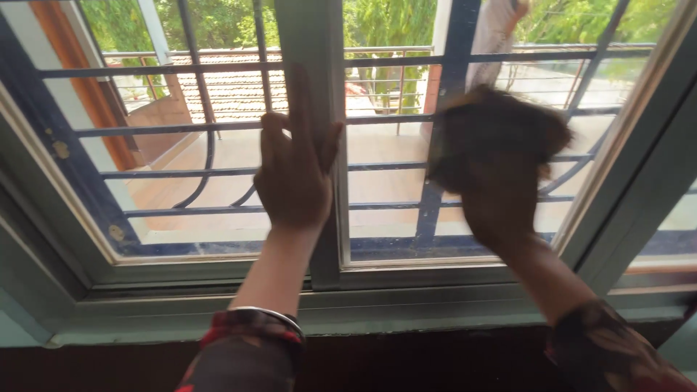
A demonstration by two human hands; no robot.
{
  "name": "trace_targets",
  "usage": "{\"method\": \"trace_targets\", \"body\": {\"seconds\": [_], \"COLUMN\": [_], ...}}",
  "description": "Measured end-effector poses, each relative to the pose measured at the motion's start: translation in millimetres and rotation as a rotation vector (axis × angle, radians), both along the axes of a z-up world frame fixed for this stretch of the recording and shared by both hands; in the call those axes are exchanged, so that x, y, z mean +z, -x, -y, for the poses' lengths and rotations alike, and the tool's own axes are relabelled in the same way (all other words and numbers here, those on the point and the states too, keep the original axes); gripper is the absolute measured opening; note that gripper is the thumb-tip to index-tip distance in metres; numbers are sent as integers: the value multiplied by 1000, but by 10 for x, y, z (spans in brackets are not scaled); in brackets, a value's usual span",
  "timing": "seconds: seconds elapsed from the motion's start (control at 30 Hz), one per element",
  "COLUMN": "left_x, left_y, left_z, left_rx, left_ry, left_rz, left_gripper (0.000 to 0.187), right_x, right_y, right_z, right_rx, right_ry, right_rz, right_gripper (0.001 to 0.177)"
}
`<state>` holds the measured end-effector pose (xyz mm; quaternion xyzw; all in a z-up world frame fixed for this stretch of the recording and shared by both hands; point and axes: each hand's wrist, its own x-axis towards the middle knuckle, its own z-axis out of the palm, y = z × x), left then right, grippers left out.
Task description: Cleaning a glass window with a cloth.
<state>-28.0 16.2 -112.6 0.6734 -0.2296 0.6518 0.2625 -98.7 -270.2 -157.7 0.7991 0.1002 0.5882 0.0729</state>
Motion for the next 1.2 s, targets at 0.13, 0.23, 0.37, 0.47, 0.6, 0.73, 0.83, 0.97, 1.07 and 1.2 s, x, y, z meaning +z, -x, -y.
{"method": "trace_targets", "body": {"seconds": [0.13, 0.23, 0.37, 0.47, 0.6, 0.73, 0.83, 0.97, 1.07, 1.2], "left_x": [-324, -639, -822, -788, -765, -742, -735, -763, -783, -805], "left_y": [142, 139, 113, 89, 129, 148, 171, 181, 139, 190], "left_z": [32, 71, 104, 61, -56, -71, -59, -63, -40, -24], "left_rx": [2, 5, -1, -11, -30, -55, -50, -53, -91, -133], "left_ry": [10, 10, -2, -25, -92, -129, -123, -116, -112, -126], "left_rz": [-101, -154, -158, -252, -391, -341, -390, -440, -409, -424], "left_gripper": [70, 68, 67, 69, 76, 78, 76, 76, 76, 77], "right_x": [-254, -837, -779, -597, -217, -318, -413, -542, -679, -1059], "right_y": [39, -157, -354, -123, 172, 203, 350, 611, 589, 209], "right_z": [428, 738, -15, -520, -1455, -962, -401, 151, 333, 284], "right_rx": [-74, -212, -114, -23, 137, -24, 70, -158, -423, -407], "right_ry": [-81, -205, -233, -265, -62, 69, 30, -171, -130, -432], "right_rz": [123, 142, -199, -437, -54, -8, -178, -118, -18, -25], "right_gripper": [19, 41, 34, 32, 55, 60, 50, 15, 39, 41]}}
